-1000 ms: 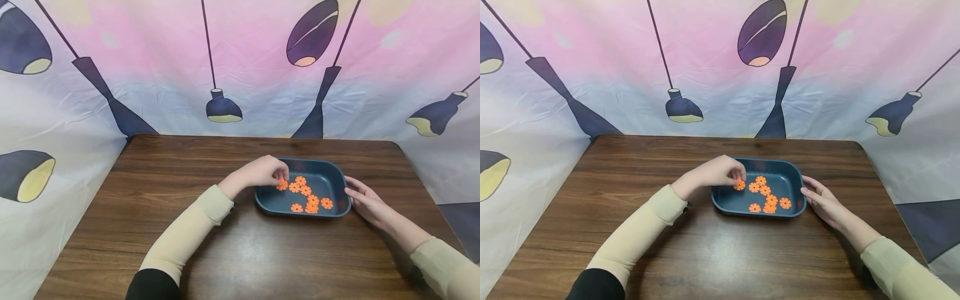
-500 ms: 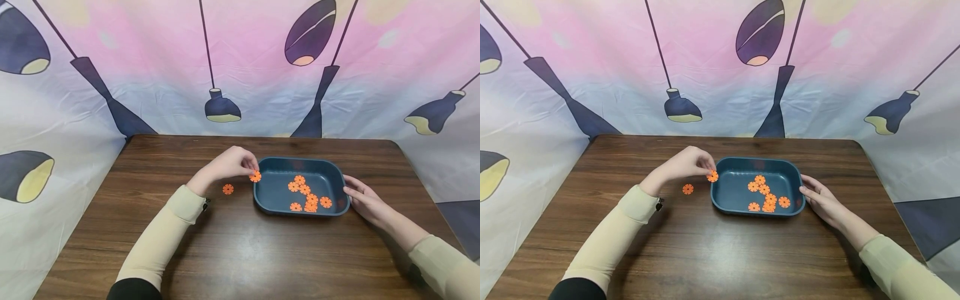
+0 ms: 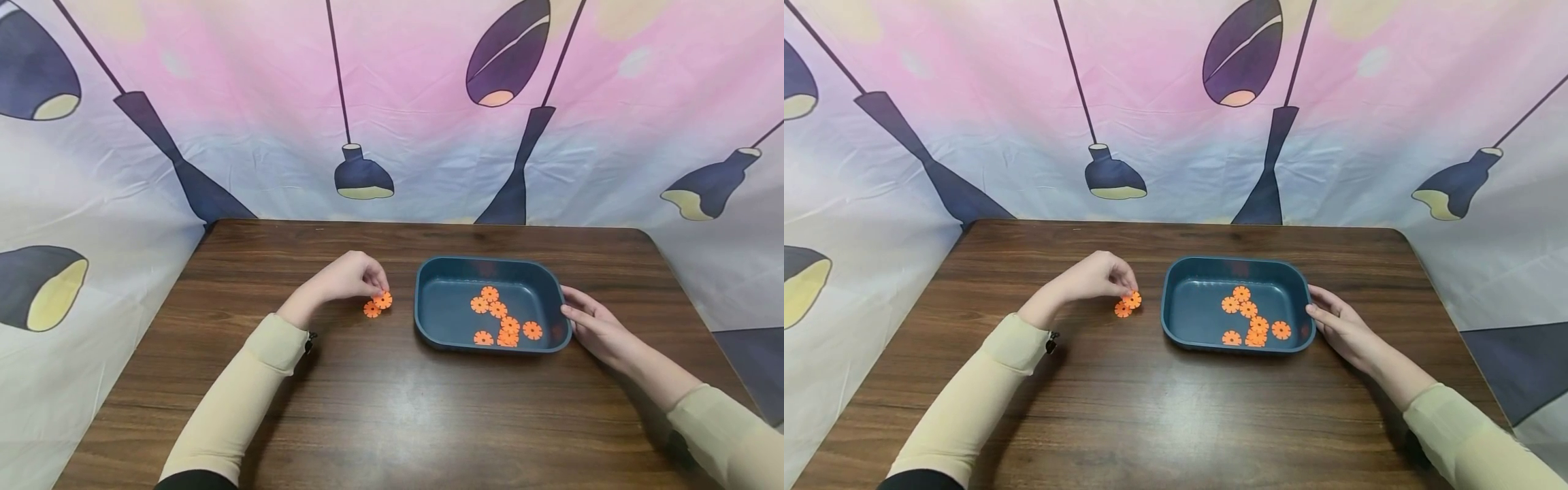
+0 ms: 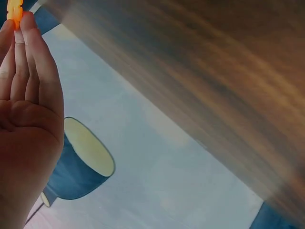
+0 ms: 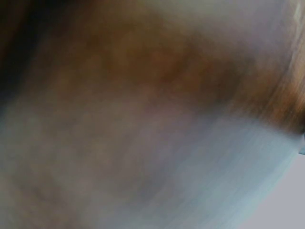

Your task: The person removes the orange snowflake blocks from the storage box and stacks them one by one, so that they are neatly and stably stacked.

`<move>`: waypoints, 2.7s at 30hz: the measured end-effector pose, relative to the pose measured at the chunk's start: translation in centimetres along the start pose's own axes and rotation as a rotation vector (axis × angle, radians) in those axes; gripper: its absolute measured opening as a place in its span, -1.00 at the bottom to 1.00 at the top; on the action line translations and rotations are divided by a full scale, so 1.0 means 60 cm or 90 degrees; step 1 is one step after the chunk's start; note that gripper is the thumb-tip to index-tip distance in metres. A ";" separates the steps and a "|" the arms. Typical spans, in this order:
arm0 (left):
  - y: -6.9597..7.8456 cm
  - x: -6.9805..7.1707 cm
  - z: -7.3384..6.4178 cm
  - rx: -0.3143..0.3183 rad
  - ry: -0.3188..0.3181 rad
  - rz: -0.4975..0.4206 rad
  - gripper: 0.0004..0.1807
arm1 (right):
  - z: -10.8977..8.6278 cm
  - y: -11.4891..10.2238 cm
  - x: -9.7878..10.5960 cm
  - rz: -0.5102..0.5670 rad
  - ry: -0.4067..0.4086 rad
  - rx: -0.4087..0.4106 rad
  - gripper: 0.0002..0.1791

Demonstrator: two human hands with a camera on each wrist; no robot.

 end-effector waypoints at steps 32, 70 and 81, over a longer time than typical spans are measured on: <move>-0.055 -0.011 -0.020 0.049 -0.001 -0.042 -0.92 | 0.001 -0.002 -0.003 0.008 -0.010 0.019 -0.62; 0.112 -0.051 0.079 -0.113 -0.009 -0.041 -0.84 | 0.001 -0.003 -0.004 0.009 -0.020 0.018 -0.61; 0.140 -0.133 0.122 -0.111 -0.098 -0.046 -0.82 | 0.000 -0.006 -0.005 0.006 -0.019 0.023 -0.60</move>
Point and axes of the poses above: each hand's wrist, its own z-axis towards the middle knuckle, its own x-axis out of the back of the hand, y = z × x, the point moved 9 cm from there along z, towards the middle knuckle, and after that the axes turned 14 degrees about -z, right-handed, at the moved point
